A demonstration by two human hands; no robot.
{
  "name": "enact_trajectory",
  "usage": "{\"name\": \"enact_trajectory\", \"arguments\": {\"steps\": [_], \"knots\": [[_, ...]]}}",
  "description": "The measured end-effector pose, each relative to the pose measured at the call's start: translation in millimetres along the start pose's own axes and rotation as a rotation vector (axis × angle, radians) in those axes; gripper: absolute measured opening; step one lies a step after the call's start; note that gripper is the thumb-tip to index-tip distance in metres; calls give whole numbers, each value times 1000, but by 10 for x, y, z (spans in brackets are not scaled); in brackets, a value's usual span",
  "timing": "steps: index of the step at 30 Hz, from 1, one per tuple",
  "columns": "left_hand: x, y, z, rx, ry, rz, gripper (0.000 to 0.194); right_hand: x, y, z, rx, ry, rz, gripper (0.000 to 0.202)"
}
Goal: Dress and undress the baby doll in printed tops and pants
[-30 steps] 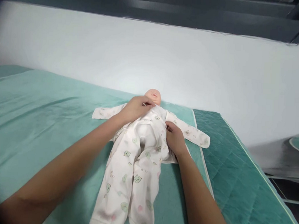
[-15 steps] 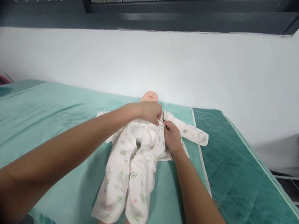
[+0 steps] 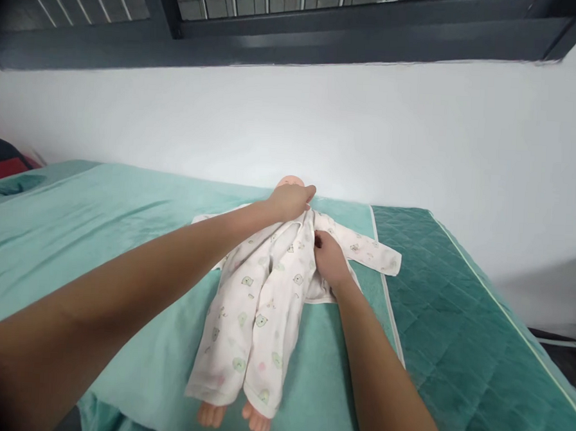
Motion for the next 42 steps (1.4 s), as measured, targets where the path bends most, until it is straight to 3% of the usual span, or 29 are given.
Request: {"name": "enact_trajectory", "arguments": {"steps": [4, 7, 10, 13, 15, 17, 20, 22, 24, 28, 33, 38, 42], "knots": [[-20, -63, 46, -41, 38, -40, 27, -11, 30, 16, 201, -65, -4, 33], [-64, -69, 138, -21, 37, -82, 12, -31, 44, -5, 231, -96, -45, 32], [-27, -48, 226, 110, -70, -162, 5, -42, 50, -33, 210, -110, -89, 31], [207, -37, 328, 251, -166, -285, 8, -29, 46, -32, 168, -118, -86, 32], [457, -76, 444, 304, -150, -364, 9, -12, 38, -10, 127, -112, -57, 33], [730, -170, 614, 384, -64, -455, 12, 5, 33, 20, 97, -88, -31, 35], [1072, -401, 920, 569, 187, -557, 14, 12, 33, 50, 135, -51, 2, 37], [1208, -563, 1067, 711, 261, -492, 15, 4, 40, 49, 203, -52, 19, 36], [1279, -666, 1132, 837, 222, -359, 15, -8, 49, 40, 256, -64, 37, 34], [1327, -671, 1137, 933, 140, -162, 27, 6, 57, 80, 255, -39, 85, 33], [1306, -675, 1160, 1227, 32, -58, 35, 108, 40, 286, 193, 14, 46, 28], [1338, -740, 1151, 1404, -60, 44, 40, 195, -14, 403, -56, -97, 6, 28], [1353, -789, 1143, 1528, -64, 37, 47, 242, -75, 399, -240, -133, -5, 32]]}}
Point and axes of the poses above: each hand's wrist, its own x-axis away from the middle knuckle, its own y-axis out of the back of the hand, z = x × y, the point moved 2 cm from there along -x, towards the middle knuckle, and after that the axes turned 15 degrees about z, right-handed, at the moved point
